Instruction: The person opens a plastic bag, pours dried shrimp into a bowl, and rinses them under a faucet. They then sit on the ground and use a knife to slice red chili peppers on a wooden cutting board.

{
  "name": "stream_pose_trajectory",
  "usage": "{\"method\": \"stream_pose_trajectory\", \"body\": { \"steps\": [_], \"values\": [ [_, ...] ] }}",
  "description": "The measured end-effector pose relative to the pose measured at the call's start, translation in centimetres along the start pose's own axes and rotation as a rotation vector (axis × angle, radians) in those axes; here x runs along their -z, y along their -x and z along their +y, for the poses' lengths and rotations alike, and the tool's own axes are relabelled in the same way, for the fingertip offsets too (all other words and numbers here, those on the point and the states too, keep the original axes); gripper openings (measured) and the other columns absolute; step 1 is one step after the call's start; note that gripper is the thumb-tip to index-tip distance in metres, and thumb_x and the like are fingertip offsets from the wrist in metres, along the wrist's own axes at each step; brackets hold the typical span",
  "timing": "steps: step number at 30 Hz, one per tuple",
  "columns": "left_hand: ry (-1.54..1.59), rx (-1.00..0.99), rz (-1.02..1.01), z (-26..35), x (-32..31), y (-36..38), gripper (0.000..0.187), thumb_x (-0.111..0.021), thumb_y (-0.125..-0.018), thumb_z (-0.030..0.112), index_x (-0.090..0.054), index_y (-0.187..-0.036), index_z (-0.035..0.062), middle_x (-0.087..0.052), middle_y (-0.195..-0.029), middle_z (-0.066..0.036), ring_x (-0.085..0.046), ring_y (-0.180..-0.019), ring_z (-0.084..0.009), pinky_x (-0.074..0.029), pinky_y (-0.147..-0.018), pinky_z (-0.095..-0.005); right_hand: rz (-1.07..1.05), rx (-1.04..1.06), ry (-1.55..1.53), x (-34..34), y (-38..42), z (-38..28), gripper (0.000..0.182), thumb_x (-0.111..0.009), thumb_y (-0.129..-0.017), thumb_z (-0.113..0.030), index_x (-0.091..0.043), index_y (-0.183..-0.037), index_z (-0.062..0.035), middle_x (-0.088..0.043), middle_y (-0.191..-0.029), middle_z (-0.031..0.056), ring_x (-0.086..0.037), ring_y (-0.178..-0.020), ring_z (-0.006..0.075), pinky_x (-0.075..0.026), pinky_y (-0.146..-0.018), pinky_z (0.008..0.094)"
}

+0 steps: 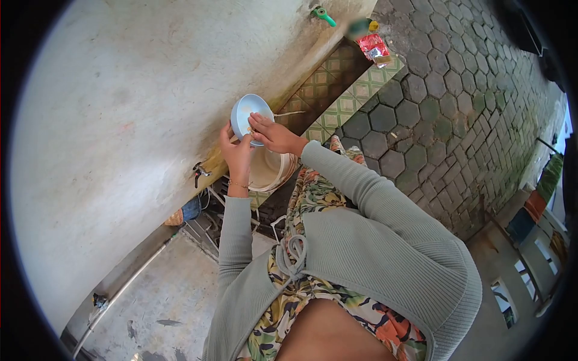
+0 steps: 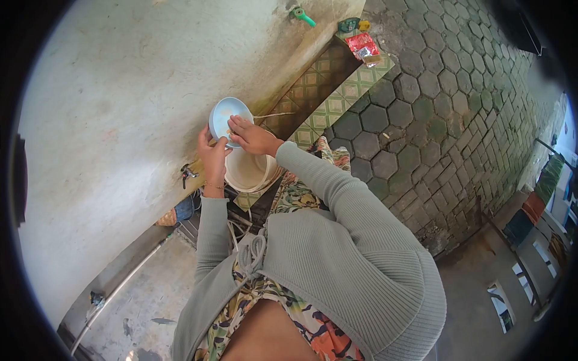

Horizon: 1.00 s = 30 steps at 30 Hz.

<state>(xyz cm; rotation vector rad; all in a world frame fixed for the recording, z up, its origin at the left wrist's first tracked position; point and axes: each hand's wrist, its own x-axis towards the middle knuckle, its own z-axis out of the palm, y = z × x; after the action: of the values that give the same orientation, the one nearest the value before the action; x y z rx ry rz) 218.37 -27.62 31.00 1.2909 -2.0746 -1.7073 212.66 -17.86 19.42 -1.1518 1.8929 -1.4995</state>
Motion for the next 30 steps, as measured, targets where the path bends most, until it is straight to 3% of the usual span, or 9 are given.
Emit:
{"method": "stream_pose_trajectory", "body": {
  "steps": [12,14,24,27,29,30],
  "values": [
    [-0.052,-0.102,0.034,-1.1,0.2,0.8,0.06,-0.06,-0.071,-0.002,-0.042,-0.128,0.0029,-0.051,-0.119,-0.016,-0.061,-0.082,-0.0187,-0.052,-0.054,-0.0258,-0.021,0.001,-0.049,-1.1,1.0,-0.6,0.056,-0.032,-0.097,-0.031,-0.024,-0.139,0.0048,-0.023,-0.144,0.0262,-0.02,-0.135,0.0364,-0.017,-0.112,0.0403],
    [-0.183,-0.202,0.065,-1.4,0.3,1.0,0.058,-0.063,-0.07,-0.002,-0.045,-0.125,-0.0012,-0.055,-0.113,-0.016,-0.06,-0.09,-0.0193,-0.052,-0.07,-0.0285,0.006,0.023,-0.055,-1.5,1.3,-0.7,0.056,-0.033,-0.097,-0.03,-0.022,-0.14,0.004,-0.022,-0.144,0.0262,-0.02,-0.136,0.0371,-0.016,-0.112,0.0402],
    [-0.176,-0.27,0.063,-2.2,1.2,4.2,0.056,-0.063,-0.069,-0.003,-0.049,-0.123,-0.0031,-0.057,-0.109,-0.015,-0.06,-0.093,-0.02,-0.051,-0.073,-0.0283,0.04,0.056,-0.046,-2.4,4.0,-2.4,0.057,-0.036,-0.096,-0.029,-0.022,-0.14,0.0034,-0.02,-0.144,0.0281,-0.02,-0.135,0.039,-0.018,-0.111,0.0401],
    [-0.123,-0.259,0.024,-2.6,1.9,6.1,0.056,-0.06,-0.07,-0.004,-0.046,-0.125,-0.0017,-0.055,-0.112,-0.015,-0.06,-0.095,-0.0216,-0.053,-0.074,-0.0322,0.035,0.068,0.077,-2.4,5.3,-2.8,0.057,-0.039,-0.095,-0.028,-0.024,-0.139,0.0038,-0.024,-0.142,0.0289,-0.023,-0.134,0.0403,-0.02,-0.111,0.0415],
    [0.253,0.02,-0.027,-3.0,2.9,8.1,0.058,-0.056,-0.072,-0.005,-0.041,-0.127,0.0016,-0.052,-0.117,-0.016,-0.059,-0.097,-0.0247,-0.055,-0.076,-0.0388,0.02,0.111,0.311,-2.4,6.7,-3.2,0.048,-0.043,-0.092,-0.026,-0.04,-0.13,0.0042,-0.037,-0.136,0.0271,-0.036,-0.126,0.0396,-0.028,-0.106,0.042],
    [0.333,0.102,-0.059,-4.6,3.6,8.3,0.058,-0.053,-0.074,-0.004,-0.037,-0.13,0.0052,-0.048,-0.12,-0.015,-0.057,-0.101,-0.0295,-0.056,-0.077,-0.0462,0.018,0.118,0.328,-1.8,7.2,-4.3,0.048,-0.043,-0.092,-0.026,-0.04,-0.13,0.0042,-0.037,-0.136,0.0271,-0.036,-0.126,0.0396,-0.028,-0.106,0.042]
  ]
}}
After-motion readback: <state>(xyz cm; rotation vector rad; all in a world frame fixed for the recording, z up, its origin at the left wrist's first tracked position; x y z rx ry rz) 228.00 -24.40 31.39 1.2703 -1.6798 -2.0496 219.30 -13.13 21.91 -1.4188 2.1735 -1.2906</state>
